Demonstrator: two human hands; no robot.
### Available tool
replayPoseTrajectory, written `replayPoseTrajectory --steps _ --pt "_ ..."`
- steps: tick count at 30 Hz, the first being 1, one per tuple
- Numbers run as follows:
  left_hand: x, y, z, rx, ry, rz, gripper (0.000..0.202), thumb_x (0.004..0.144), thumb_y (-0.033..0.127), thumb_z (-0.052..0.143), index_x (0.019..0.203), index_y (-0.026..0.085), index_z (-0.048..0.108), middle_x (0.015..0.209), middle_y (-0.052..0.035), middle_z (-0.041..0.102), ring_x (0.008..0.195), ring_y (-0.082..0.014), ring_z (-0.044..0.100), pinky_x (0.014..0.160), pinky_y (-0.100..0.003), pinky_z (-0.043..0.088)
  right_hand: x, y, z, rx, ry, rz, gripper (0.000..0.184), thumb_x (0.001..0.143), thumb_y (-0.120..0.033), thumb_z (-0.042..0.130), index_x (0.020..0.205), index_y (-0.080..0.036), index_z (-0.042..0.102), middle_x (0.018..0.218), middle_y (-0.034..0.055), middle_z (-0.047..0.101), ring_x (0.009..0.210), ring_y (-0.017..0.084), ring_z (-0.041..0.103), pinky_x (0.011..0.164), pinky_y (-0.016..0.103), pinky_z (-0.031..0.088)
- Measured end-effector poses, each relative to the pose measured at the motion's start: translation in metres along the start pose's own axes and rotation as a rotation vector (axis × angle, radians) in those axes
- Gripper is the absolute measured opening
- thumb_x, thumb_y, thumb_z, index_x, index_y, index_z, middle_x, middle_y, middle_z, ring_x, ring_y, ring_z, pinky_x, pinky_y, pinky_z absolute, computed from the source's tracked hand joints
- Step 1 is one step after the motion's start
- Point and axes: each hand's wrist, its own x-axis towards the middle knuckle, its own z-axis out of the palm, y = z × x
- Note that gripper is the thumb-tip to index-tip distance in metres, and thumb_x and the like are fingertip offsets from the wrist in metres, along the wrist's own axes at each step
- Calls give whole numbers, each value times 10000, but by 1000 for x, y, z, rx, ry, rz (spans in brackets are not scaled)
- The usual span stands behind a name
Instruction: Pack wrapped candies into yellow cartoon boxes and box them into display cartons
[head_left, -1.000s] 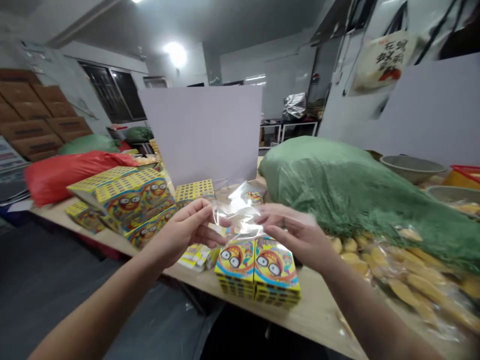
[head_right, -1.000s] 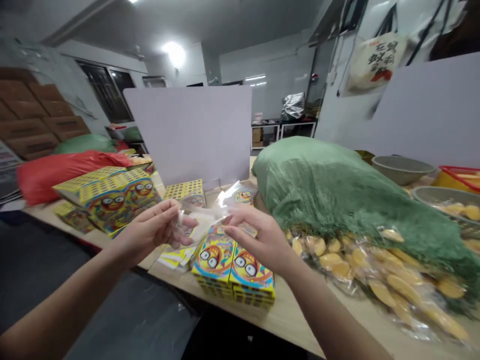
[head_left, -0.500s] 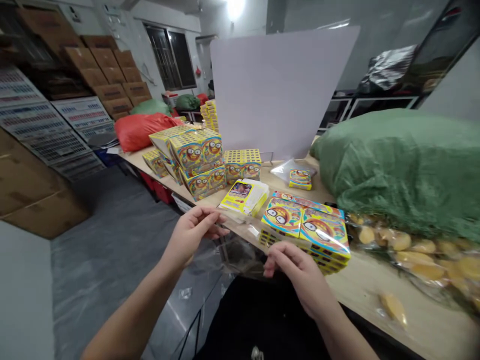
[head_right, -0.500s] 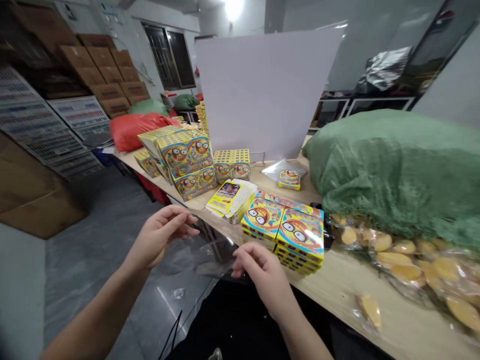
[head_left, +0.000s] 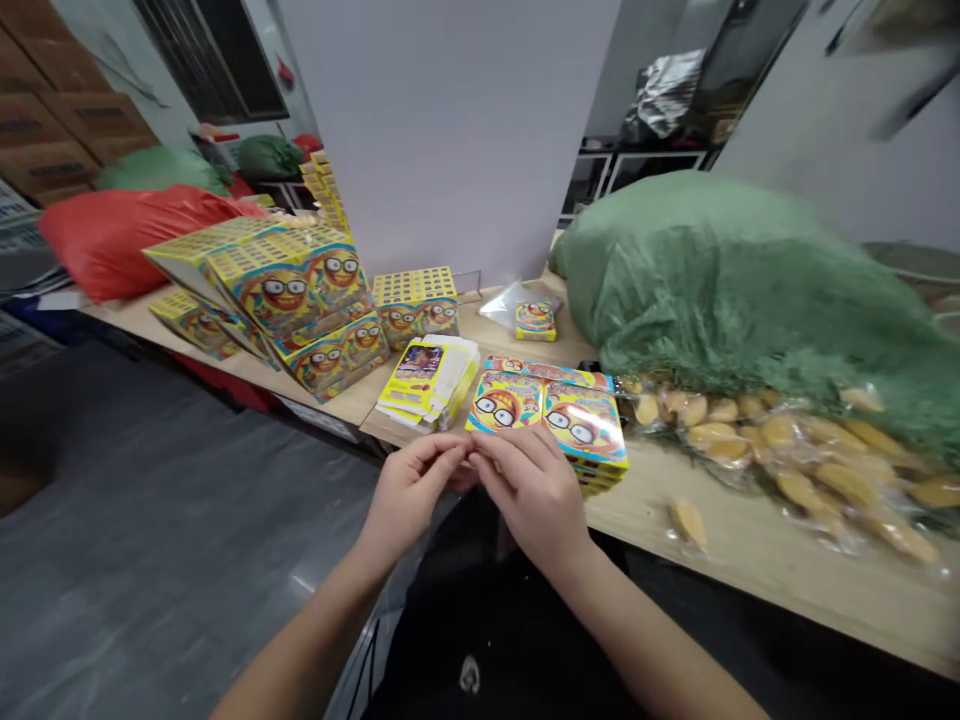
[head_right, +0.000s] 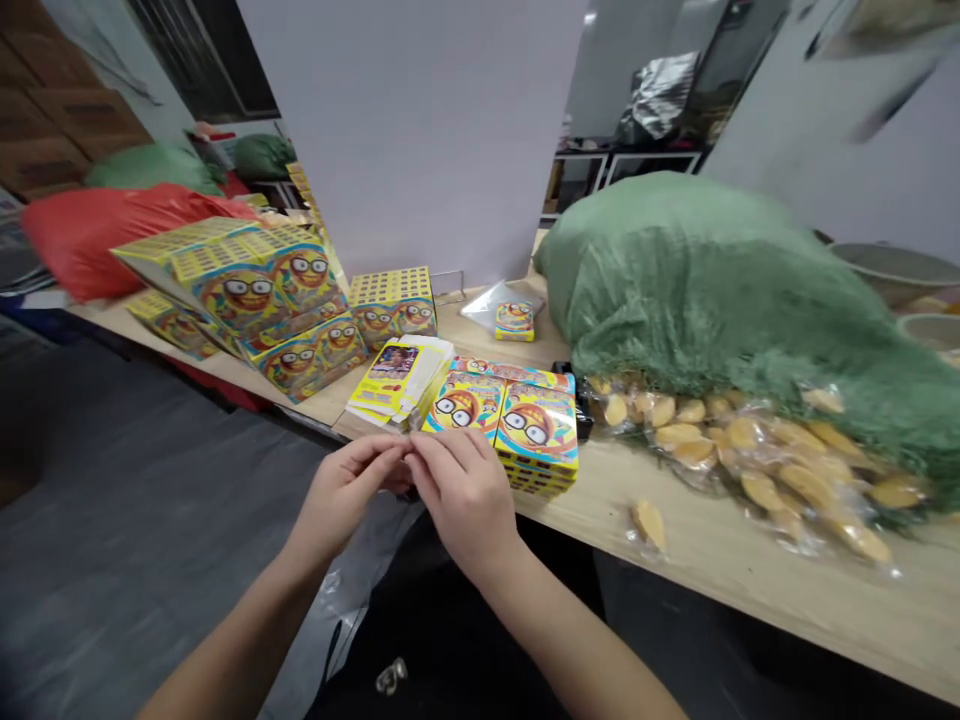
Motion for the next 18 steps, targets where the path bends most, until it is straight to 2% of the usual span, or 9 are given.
replayPoseTrajectory --steps 5,10,14,18 --pt "10 -1 9 188 -54 118 204 840 323 604 976 249 737 918 -18 743 783 -186 684 726 -286 563 -6 18 -5 -119 -22 -57 185 880 -121 573 1021 -138 690 946 77 734 885 201 647 837 363 536" --pt "18 -1 13 439 -58 219 217 865 301 575 1013 288 733 1018 -18 738 911 -223 683 867 -336 528 -7 24 -4 -287 -67 -131 231 870 -118 564 1072 -98 674 993 107 735 895 224 660 794 366 541" --pt "21 -1 13 524 -55 278 207 856 266 580 985 299 738 997 -20 744 923 -235 685 877 -344 513 -3 27 -1 -296 -110 -125 177 866 -101 526 921 -108 694 849 95 728 803 203 653 741 336 522" --pt "22 -3 15 553 -73 268 198 856 246 574 959 283 739 957 -27 748 876 -226 689 823 -327 515 0 34 3 -145 -155 40 215 845 -97 490 721 -163 653 695 48 668 690 168 610 659 294 486"
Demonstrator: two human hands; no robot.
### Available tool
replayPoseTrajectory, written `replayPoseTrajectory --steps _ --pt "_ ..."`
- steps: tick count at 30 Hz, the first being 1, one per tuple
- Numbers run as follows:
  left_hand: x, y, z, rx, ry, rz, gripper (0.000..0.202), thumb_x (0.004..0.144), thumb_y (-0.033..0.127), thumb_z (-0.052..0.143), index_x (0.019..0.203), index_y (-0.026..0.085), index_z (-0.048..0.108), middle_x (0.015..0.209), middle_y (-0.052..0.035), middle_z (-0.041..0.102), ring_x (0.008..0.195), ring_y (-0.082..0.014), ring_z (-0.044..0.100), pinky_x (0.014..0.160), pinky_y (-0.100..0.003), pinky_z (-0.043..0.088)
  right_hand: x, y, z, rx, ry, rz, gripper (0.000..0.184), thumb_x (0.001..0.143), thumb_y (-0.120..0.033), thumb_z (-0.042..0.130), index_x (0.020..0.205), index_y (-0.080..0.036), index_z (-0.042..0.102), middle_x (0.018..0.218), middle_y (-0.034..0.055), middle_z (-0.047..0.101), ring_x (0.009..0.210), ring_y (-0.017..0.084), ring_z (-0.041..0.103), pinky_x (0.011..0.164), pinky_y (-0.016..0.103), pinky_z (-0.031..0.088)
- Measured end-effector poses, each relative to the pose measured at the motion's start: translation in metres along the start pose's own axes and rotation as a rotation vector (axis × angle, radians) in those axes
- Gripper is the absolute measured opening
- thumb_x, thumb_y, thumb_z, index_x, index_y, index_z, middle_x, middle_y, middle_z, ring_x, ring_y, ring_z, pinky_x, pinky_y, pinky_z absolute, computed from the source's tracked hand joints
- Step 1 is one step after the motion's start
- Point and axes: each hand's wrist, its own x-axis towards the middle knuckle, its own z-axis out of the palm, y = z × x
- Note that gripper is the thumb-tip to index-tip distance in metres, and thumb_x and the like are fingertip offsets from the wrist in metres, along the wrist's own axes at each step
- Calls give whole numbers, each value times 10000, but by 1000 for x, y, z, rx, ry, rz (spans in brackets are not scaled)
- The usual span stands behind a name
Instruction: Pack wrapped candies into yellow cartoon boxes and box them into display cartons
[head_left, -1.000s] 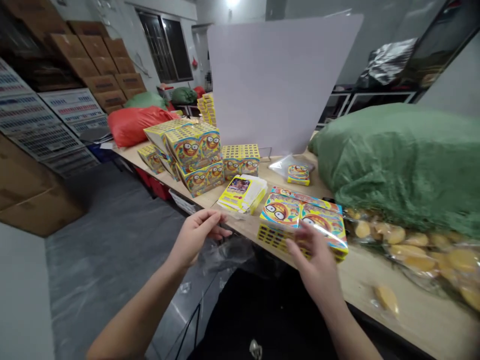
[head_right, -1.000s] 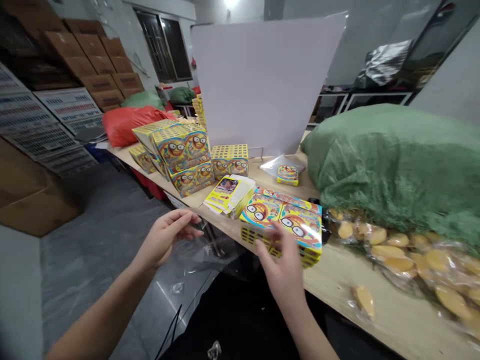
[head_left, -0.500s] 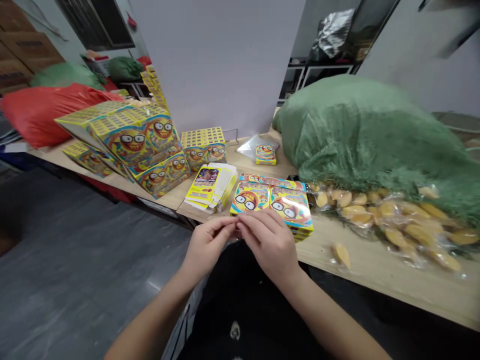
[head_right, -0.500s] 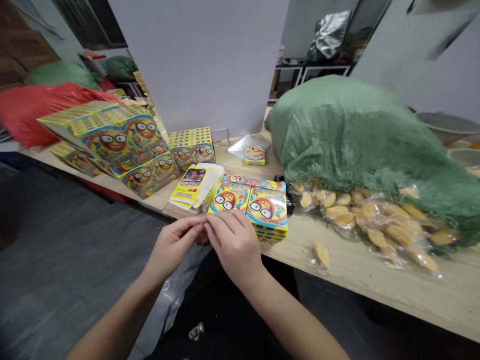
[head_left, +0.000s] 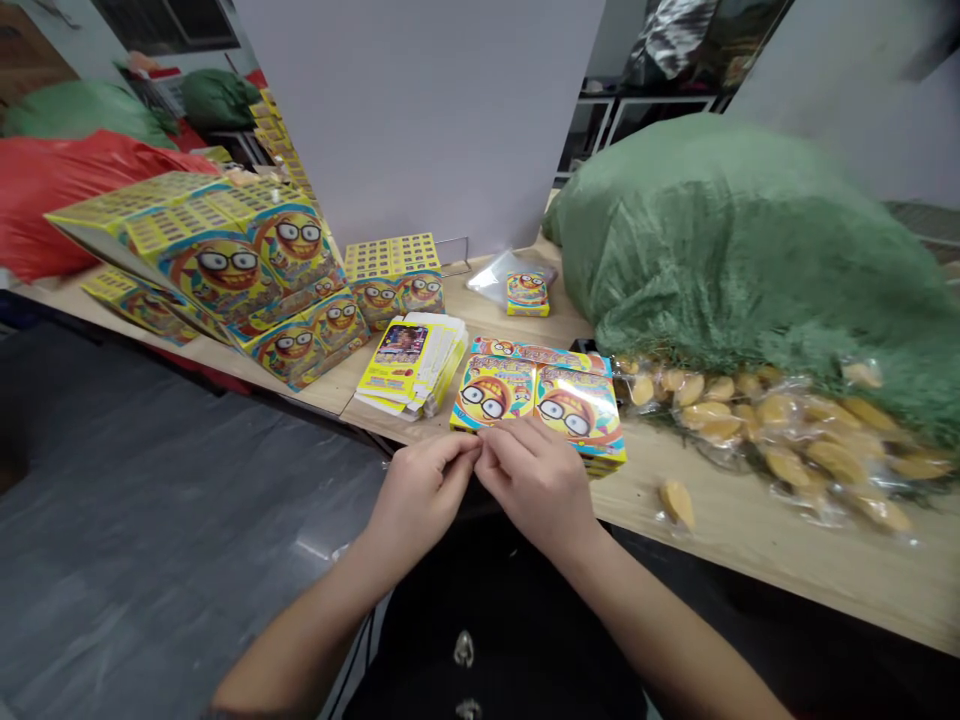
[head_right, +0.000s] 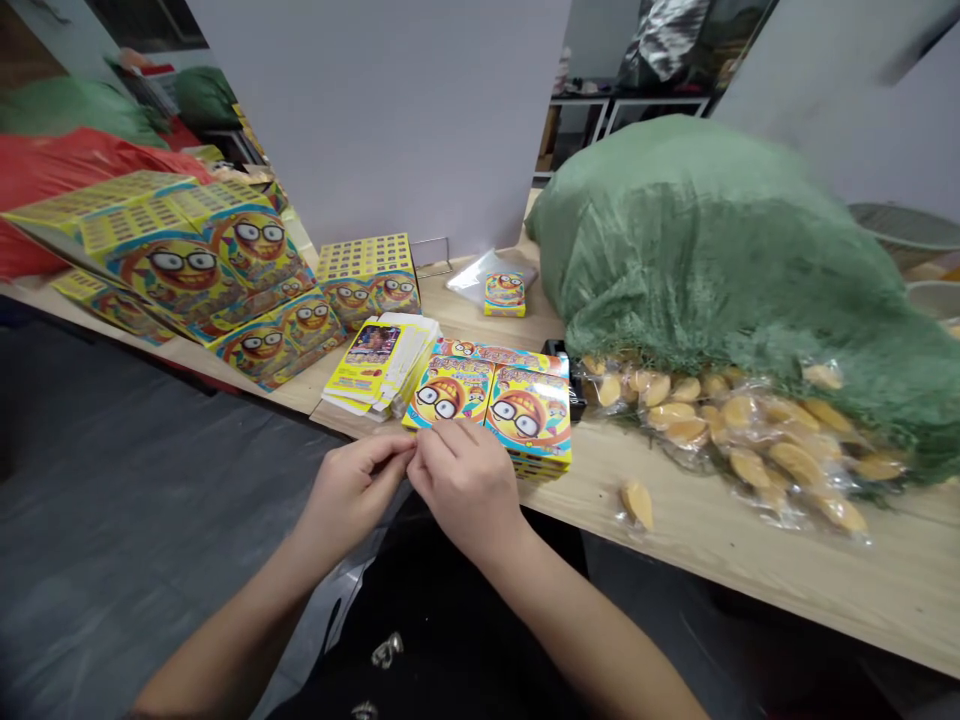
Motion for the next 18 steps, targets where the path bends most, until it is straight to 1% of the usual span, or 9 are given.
replayPoseTrajectory --steps 2,4,6,8,9,10,12,15,18 --pt "0 0 2 -39 -32 -21 200 864 243 559 953 257 737 921 -33 747 840 -212 688 795 -315 521 1 5 1 146 -14 124 200 820 -91 500 693 -180 626 672 21 649 654 149 596 623 272 473" --pt "0 -1 3 -156 -39 -73 197 869 260 556 956 216 727 895 -41 743 805 -193 688 757 -297 537 0 9 0 269 -6 194 170 819 -87 518 739 -189 628 704 8 659 674 139 606 633 259 483" --pt "0 -1 4 -326 -23 -157 196 861 290 578 953 173 706 857 -47 738 771 -180 693 713 -278 554 -1 10 -4 291 66 179 126 839 -102 552 837 -189 644 783 25 678 747 149 622 692 275 504" --pt "0 -1 3 -450 -11 -226 195 844 308 610 926 149 688 820 -46 735 747 -172 698 684 -265 566 -1 8 -9 237 136 103 107 853 -118 582 918 -175 645 844 57 684 808 170 622 751 311 517" --pt "-1 -1 3 -464 -7 -233 188 841 306 618 912 145 685 812 -44 734 747 -170 699 679 -258 567 -2 6 -12 203 139 52 108 855 -117 590 936 -165 643 856 69 684 817 178 619 763 325 520" --pt "-1 -2 2 -440 4 -219 176 843 297 619 901 146 687 817 -41 734 757 -166 699 686 -251 567 -2 4 -13 175 122 -2 105 857 -110 590 937 -155 642 851 76 685 811 183 618 761 330 525" --pt "-3 -4 1 -306 39 -131 152 857 265 605 915 162 700 871 -35 740 802 -157 698 727 -240 559 -2 -1 -13 131 67 -84 99 868 -96 574 924 -139 644 831 80 692 785 185 619 738 325 532" --pt "-6 -7 1 -32 94 52 172 883 198 570 985 194 707 950 -18 745 861 -143 693 804 -229 534 -2 -7 -9 44 62 -114 112 885 -91 546 909 -124 649 807 79 696 767 184 624 743 319 535" --pt "-8 -7 0 139 106 171 208 894 152 544 1023 202 699 996 -17 741 894 -140 690 836 -222 518 -2 -9 -4 -56 66 -126 147 888 -85 521 833 -140 646 776 69 684 751 181 614 742 314 522"
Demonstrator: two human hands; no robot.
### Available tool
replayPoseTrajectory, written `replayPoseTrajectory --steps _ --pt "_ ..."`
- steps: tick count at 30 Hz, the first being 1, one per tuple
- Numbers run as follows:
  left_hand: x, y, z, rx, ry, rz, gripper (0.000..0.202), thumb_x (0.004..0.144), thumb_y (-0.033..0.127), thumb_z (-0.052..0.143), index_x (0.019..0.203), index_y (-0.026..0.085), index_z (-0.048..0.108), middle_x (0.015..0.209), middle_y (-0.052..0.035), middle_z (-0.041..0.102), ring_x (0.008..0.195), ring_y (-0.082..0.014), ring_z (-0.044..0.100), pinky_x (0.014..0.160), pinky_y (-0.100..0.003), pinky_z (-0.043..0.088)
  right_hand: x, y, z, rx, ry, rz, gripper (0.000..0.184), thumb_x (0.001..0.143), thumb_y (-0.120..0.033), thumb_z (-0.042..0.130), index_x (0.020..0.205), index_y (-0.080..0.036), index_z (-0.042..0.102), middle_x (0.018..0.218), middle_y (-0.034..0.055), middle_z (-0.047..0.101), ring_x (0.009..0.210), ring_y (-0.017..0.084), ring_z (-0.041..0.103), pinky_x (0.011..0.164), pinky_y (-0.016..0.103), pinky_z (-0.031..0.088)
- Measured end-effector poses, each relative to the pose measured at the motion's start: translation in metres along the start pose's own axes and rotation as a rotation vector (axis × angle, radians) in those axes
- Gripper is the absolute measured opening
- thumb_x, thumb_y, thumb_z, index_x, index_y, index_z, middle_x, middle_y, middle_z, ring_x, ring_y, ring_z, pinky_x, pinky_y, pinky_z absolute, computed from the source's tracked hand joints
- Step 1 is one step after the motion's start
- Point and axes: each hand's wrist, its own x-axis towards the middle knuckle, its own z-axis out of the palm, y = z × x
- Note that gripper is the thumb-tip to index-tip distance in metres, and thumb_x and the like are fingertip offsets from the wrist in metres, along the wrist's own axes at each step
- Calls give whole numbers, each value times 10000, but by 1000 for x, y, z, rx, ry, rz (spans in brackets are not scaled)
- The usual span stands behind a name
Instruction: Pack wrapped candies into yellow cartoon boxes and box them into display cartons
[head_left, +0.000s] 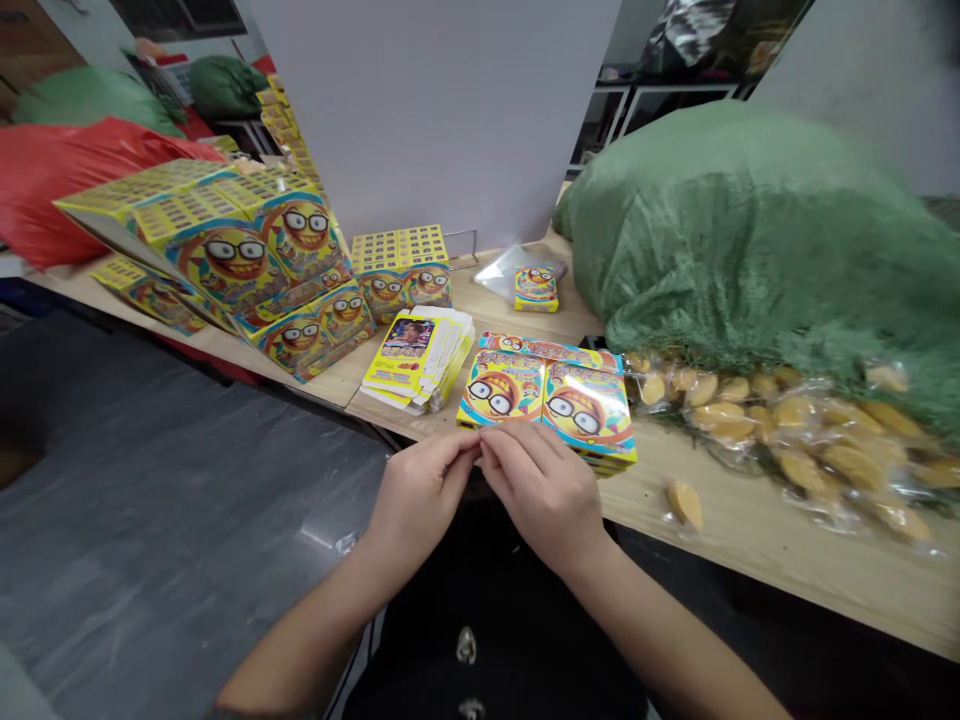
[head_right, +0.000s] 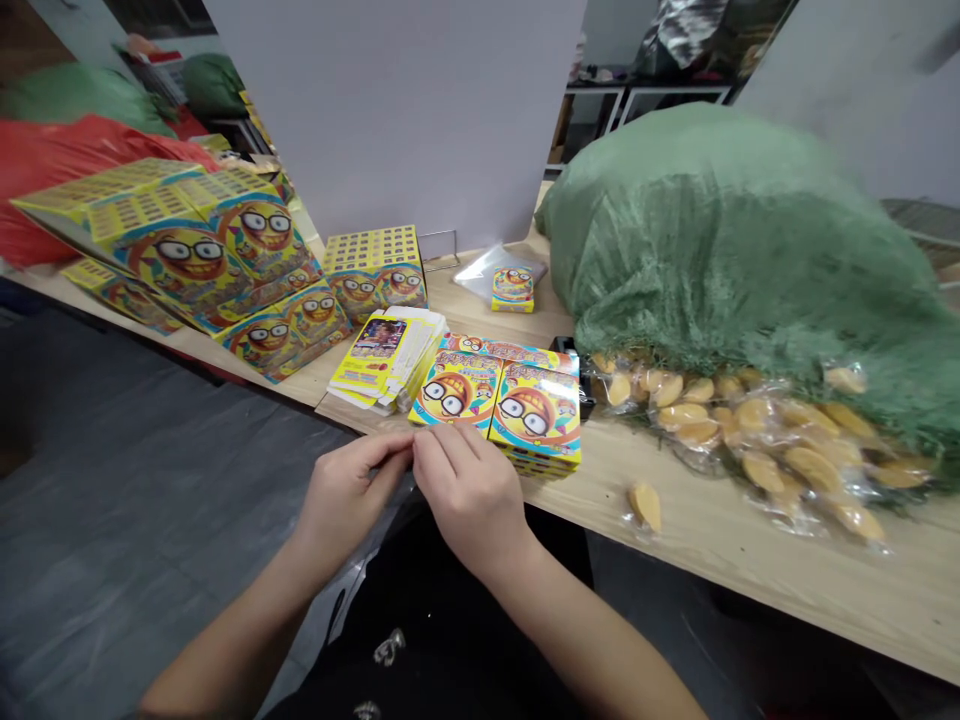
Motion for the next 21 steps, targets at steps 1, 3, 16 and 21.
replayPoseTrajectory --steps 1,3,16,21 --pt "0 0 0 26 -9 19 212 896 146 541 1026 204 697 1003 -16 740 898 -140 689 835 -222 517 0 0 1 -24 -3 -5 168 886 -80 515 796 -148 640 764 67 677 737 179 606 730 311 515" --pt "-1 0 -1 48 -21 23 208 895 142 541 1018 207 695 998 -12 739 888 -140 689 819 -222 516 0 -1 4 -43 -22 -7 206 881 -76 503 734 -158 621 746 64 661 712 175 589 703 303 500" --pt "-6 -6 -8 -191 -10 -187 176 886 206 584 1005 241 709 934 21 748 825 -122 695 751 -200 529 -2 3 9 274 -72 137 113 896 -146 549 934 -179 651 877 45 719 817 158 670 765 275 534" --pt "-6 -4 -9 -38 -24 -99 213 877 139 568 1008 233 709 978 12 745 867 -127 693 796 -207 505 -2 -6 10 -24 -58 -33 158 881 -86 526 785 -145 636 735 55 671 692 168 626 646 281 479"
